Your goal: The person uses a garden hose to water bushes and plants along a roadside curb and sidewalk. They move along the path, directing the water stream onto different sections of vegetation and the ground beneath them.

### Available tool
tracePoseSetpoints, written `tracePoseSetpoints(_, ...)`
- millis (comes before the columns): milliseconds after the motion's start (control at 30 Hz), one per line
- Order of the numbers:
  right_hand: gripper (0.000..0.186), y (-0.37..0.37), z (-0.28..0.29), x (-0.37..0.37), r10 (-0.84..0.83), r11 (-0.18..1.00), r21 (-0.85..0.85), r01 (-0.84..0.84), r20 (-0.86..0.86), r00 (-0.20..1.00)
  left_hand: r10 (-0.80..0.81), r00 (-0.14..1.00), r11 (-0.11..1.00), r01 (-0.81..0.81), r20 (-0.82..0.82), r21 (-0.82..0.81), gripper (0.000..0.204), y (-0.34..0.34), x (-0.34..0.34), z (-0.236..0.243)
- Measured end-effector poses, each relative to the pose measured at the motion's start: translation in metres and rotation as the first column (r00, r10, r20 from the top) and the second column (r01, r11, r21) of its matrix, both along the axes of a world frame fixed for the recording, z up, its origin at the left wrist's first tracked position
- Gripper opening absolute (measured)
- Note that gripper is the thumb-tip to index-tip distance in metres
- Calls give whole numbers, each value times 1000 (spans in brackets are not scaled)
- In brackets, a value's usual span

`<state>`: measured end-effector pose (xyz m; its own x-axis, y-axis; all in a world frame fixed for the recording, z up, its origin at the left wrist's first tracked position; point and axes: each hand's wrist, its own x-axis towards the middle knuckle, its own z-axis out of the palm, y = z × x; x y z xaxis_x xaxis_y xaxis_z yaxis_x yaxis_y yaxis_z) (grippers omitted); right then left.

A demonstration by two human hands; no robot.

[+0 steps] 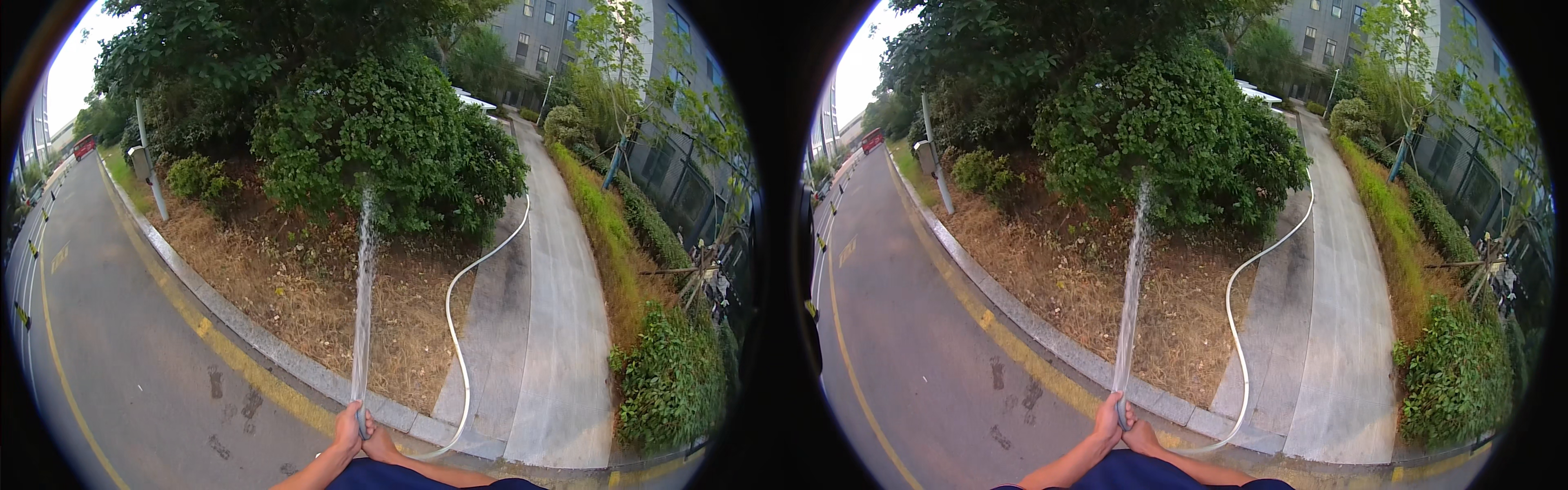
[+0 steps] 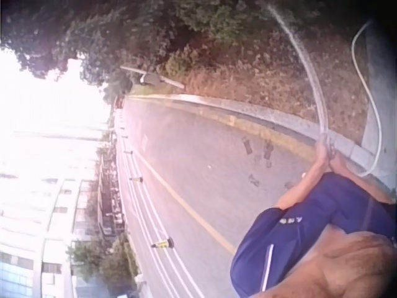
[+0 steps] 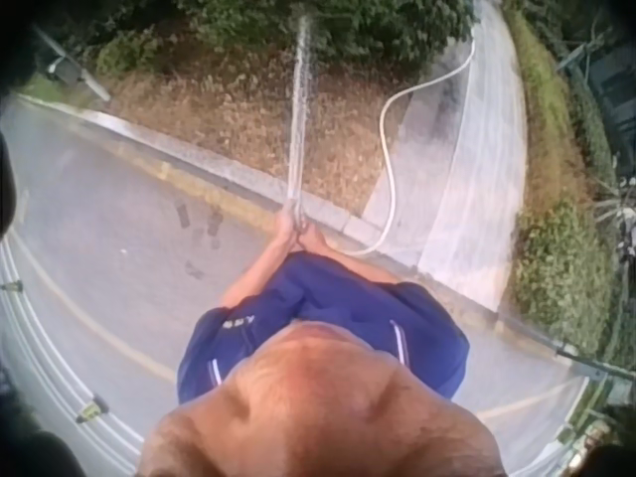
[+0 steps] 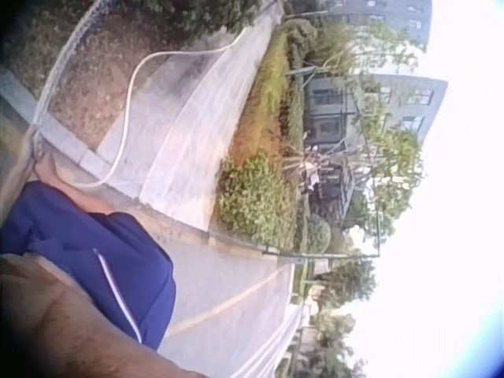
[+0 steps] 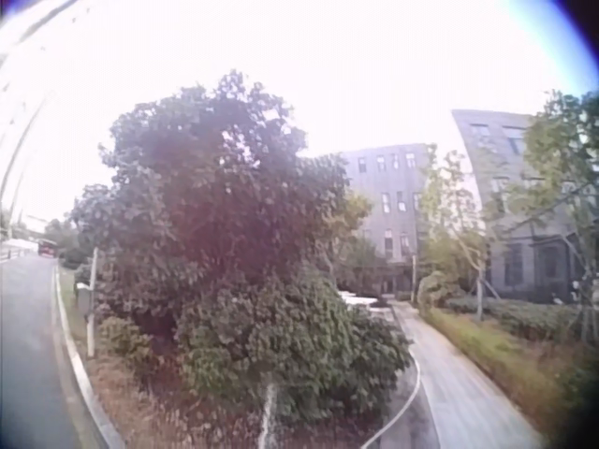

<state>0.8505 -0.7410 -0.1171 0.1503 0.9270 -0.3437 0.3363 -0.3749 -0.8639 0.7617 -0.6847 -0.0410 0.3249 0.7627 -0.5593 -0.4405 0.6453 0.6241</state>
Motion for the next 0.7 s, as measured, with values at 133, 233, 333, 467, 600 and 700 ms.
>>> tracePoseSetpoints(133,41,0,-14,-1,-13,999,-32,14,23,1000,-24,1000,1000,24,-11,-17,37,3,4,-3)
tracePoseSetpoints(233,39,-4,-1,0,-35,998,-59,37,34,999,-49,999,998,49,-14,-29,37,6,5,-6)
tracePoseSetpoints(333,38,-6,11,2,-57,993,-99,61,45,997,-97,995,995,97,-4,-18,36,7,7,-9)
tracePoseSetpoints(467,36,-9,14,4,-115,987,-109,117,28,993,-134,991,991,133,-18,-27,35,7,15,-4)
tracePoseSetpoints(600,36,-13,41,2,-129,985,-112,132,35,991,-128,991,990,130,33,-52,28,7,14,-8)
tracePoseSetpoints(700,38,-13,24,1,-123,983,-131,126,29,992,-130,991,991,130,9,-32,31,5,13,-5)
